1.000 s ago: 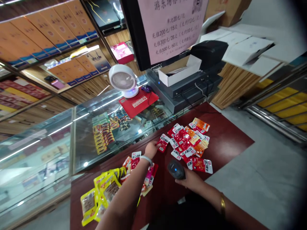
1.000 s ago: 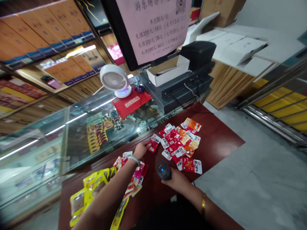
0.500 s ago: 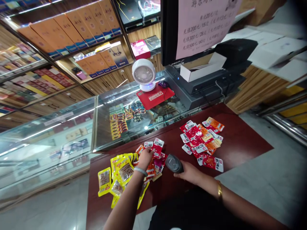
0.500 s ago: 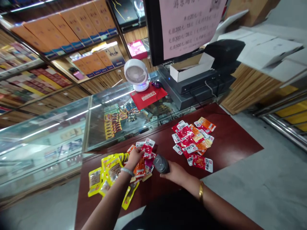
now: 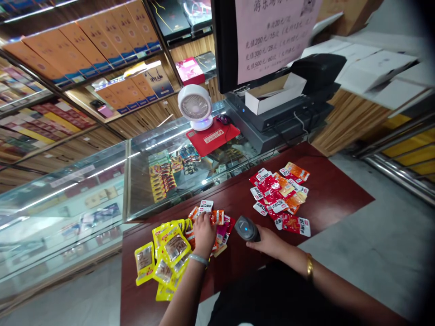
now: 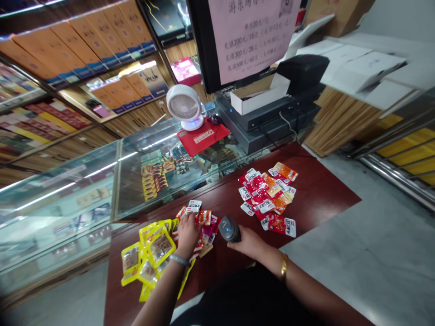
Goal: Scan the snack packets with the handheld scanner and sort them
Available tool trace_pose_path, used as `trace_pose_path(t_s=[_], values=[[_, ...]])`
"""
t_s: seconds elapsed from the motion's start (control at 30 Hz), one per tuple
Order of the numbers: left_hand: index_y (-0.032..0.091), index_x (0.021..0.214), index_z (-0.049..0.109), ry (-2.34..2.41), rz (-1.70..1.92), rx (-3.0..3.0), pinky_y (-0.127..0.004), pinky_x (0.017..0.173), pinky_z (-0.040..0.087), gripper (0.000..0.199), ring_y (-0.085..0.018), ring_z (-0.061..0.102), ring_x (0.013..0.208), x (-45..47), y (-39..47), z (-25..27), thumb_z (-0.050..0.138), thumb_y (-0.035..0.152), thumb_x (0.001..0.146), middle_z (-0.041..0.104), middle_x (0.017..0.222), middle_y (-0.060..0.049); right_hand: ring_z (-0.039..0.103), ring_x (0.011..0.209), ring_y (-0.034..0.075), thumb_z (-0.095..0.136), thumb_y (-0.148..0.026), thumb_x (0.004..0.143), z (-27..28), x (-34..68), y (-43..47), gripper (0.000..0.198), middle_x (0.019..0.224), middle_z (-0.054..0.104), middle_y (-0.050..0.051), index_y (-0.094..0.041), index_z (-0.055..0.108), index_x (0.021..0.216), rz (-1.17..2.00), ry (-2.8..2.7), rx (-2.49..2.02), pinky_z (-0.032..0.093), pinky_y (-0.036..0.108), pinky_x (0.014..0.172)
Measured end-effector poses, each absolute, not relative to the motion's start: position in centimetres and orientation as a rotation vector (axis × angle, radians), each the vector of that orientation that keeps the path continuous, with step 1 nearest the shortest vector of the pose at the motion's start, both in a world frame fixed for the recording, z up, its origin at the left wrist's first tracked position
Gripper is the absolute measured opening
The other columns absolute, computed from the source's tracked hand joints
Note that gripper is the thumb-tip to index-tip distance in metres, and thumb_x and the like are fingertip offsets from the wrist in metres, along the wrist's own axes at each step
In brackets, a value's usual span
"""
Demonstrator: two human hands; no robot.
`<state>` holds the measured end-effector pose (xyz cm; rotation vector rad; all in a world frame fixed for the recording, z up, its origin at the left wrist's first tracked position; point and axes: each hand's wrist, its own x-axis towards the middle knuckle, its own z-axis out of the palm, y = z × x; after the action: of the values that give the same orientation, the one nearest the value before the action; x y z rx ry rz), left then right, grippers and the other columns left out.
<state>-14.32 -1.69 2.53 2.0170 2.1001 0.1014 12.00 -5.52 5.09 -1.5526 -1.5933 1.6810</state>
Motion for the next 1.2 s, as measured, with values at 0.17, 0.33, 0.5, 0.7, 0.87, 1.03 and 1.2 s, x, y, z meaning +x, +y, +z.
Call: trace_pose_path(t_s=[0.17, 0.33, 0.5, 0.7, 0.87, 1.03, 1.2], values=[[0.019, 0.117, 0.062, 1.907, 0.115, 1.998, -0.037, 0.100, 0.040, 0.034, -0.025, 0.055, 0.113, -10.3, -0.3, 1.6, 0.061, 0.030, 0.085, 0.061, 0.123, -0.012, 0.067, 0.107, 0.030, 0.077, -0.031, 0.069, 5.0, 12.6, -6.1, 0.052, 0.116, 0.073, 0.011, -0.017, 0.065, 0.118, 1.637, -1.556, -1.566, 0.050, 0.041, 0.095], [0.020, 0.109, 0.066, 1.775, 0.083, 1.940, -0.035, 0.096, 0.041, 0.027, -0.023, 0.057, 0.108, -7.1, 0.6, 1.5, 0.062, 0.028, 0.084, 0.065, 0.115, -0.009, 0.069, 0.102, 0.030, 0.077, -0.033, 0.069, 4.0, 13.8, -6.4, 0.051, 0.111, 0.074, 0.012, -0.017, 0.065, 0.116, 1.584, -1.579, -1.664, 0.052, 0.040, 0.089], [0.021, 0.110, 0.065, 1.729, 0.046, 1.951, -0.036, 0.096, 0.042, 0.026, -0.024, 0.059, 0.109, -7.2, -1.2, 1.0, 0.060, 0.025, 0.085, 0.066, 0.115, -0.009, 0.069, 0.101, 0.031, 0.078, -0.035, 0.069, 3.1, 14.0, -6.8, 0.049, 0.110, 0.073, 0.013, -0.017, 0.066, 0.113, 1.561, -1.601, -1.710, 0.051, 0.038, 0.088], [0.020, 0.115, 0.063, 1.726, 0.117, 1.932, -0.038, 0.100, 0.043, 0.031, -0.024, 0.058, 0.114, -8.7, -4.4, 0.1, 0.058, 0.025, 0.085, 0.064, 0.120, -0.010, 0.069, 0.100, 0.032, 0.077, -0.034, 0.069, 2.6, 13.3, -6.6, 0.047, 0.108, 0.073, 0.014, -0.017, 0.066, 0.111, 1.528, -1.663, -1.735, 0.051, 0.037, 0.085], [0.020, 0.116, 0.063, 1.661, 0.277, 1.933, -0.040, 0.103, 0.042, 0.031, -0.023, 0.057, 0.116, -9.4, -6.3, 0.1, 0.056, 0.024, 0.085, 0.064, 0.123, -0.009, 0.069, 0.101, 0.030, 0.077, -0.030, 0.069, 2.0, 12.1, -6.9, 0.044, 0.110, 0.073, 0.012, -0.019, 0.067, 0.110, 1.512, -1.672, -1.711, 0.051, 0.037, 0.088], [0.021, 0.111, 0.065, 1.673, 0.345, 1.887, -0.040, 0.102, 0.044, 0.029, -0.022, 0.058, 0.112, -10.5, -7.5, -0.1, 0.057, 0.022, 0.083, 0.066, 0.119, -0.008, 0.069, 0.100, 0.030, 0.075, -0.028, 0.070, 1.8, 11.0, -7.9, 0.045, 0.110, 0.073, 0.013, -0.017, 0.066, 0.112, 1.512, -1.666, -1.662, 0.051, 0.038, 0.089], [0.020, 0.113, 0.065, 1.640, 0.381, 1.834, -0.040, 0.099, 0.045, 0.031, -0.022, 0.059, 0.109, -9.9, -6.9, 0.0, 0.056, 0.020, 0.083, 0.067, 0.116, -0.008, 0.069, 0.101, 0.030, 0.073, -0.030, 0.072, 2.1, 11.7, -8.7, 0.043, 0.108, 0.074, 0.013, -0.016, 0.066, 0.112, 1.476, -1.532, -1.774, 0.052, 0.038, 0.087]])
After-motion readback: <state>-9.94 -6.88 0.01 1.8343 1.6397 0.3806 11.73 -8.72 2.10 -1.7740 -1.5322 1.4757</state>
